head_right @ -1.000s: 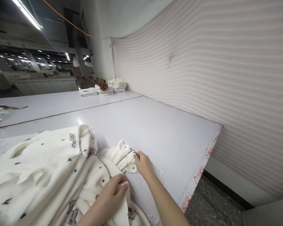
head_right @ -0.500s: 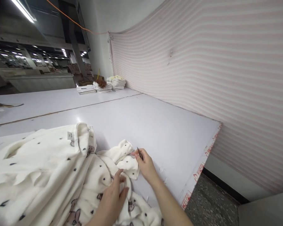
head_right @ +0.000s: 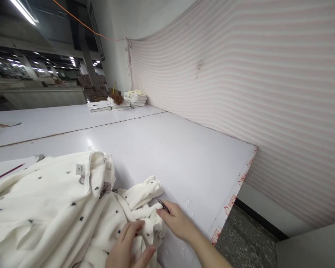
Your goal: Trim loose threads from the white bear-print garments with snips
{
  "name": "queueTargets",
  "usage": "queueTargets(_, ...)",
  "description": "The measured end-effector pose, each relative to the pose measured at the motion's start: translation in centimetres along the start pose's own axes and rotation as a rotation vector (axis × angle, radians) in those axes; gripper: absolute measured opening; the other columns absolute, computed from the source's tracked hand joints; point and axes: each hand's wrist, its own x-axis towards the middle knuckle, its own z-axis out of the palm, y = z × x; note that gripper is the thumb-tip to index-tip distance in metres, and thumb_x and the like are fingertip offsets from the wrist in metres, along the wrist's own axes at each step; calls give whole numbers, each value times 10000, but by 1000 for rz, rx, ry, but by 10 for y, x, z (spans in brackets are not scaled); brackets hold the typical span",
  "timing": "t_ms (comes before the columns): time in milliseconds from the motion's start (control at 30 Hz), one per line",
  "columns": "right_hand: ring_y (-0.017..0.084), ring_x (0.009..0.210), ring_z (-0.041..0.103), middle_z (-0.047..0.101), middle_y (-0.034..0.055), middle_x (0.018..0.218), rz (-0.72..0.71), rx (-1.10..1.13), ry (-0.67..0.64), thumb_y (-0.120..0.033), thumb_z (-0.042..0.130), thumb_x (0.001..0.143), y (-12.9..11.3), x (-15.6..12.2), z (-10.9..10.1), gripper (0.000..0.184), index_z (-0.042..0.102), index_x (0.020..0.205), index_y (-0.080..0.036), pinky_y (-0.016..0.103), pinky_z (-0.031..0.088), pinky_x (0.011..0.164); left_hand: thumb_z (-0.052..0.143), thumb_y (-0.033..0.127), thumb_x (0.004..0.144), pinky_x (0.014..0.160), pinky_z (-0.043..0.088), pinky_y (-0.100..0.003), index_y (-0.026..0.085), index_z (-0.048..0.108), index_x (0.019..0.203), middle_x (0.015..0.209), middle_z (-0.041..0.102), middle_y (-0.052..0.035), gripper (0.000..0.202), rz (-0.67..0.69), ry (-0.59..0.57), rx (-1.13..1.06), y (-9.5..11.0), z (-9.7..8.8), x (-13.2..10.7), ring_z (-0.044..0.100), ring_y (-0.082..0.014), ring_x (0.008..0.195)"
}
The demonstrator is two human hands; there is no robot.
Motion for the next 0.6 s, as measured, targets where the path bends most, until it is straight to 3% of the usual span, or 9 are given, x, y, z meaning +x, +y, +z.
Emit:
queueTargets(133,95,500,437,484,-50,607,25,107,47,-396,432,958,-7,-13,23,266,571,882,-182,197,385,487,510,229,831,719,521,-337,221,561,1001,915,592,-73,178,56,171,-7,10,-11,12,619,-239,852)
queueTargets(267,153,739,552,582,10,817,-8,84,181,-317,449,945,-13,-12,24,164,555,983,-197,251,459,685,429,174,863,699,501,-302,227,546,855,840,574,-49,128,75,200,-46,13,-23,14,591,-215,804)
queueTargets(367,198,845,564,581,42,943,-13,-96,289,-271,549,874,-25,-22,15,92,589,942,-222,283,450,742,424,143,867,719,505,-290,225,517,862,903,570,-59,123,94,225,-57,11,-27,13,586,-208,859)
queueTargets(500,195,800,621,598,48,1002,-89,-316,181,-321,556,877,-48,-48,10,214,622,1077,-283,250,480,631,420,68,850,788,508,-307,230,502,899,959,598,-64,187,235,223,17,6,-27,13,600,-204,929)
queueTargets(600,219,842,649,661,50,972,-150,-448,115,-323,530,899,-64,-54,15,239,631,1111,-281,263,483,654,428,44,840,798,513,-306,232,492,926,975,631,-61,216,285,217,52,3,-27,12,612,-201,949)
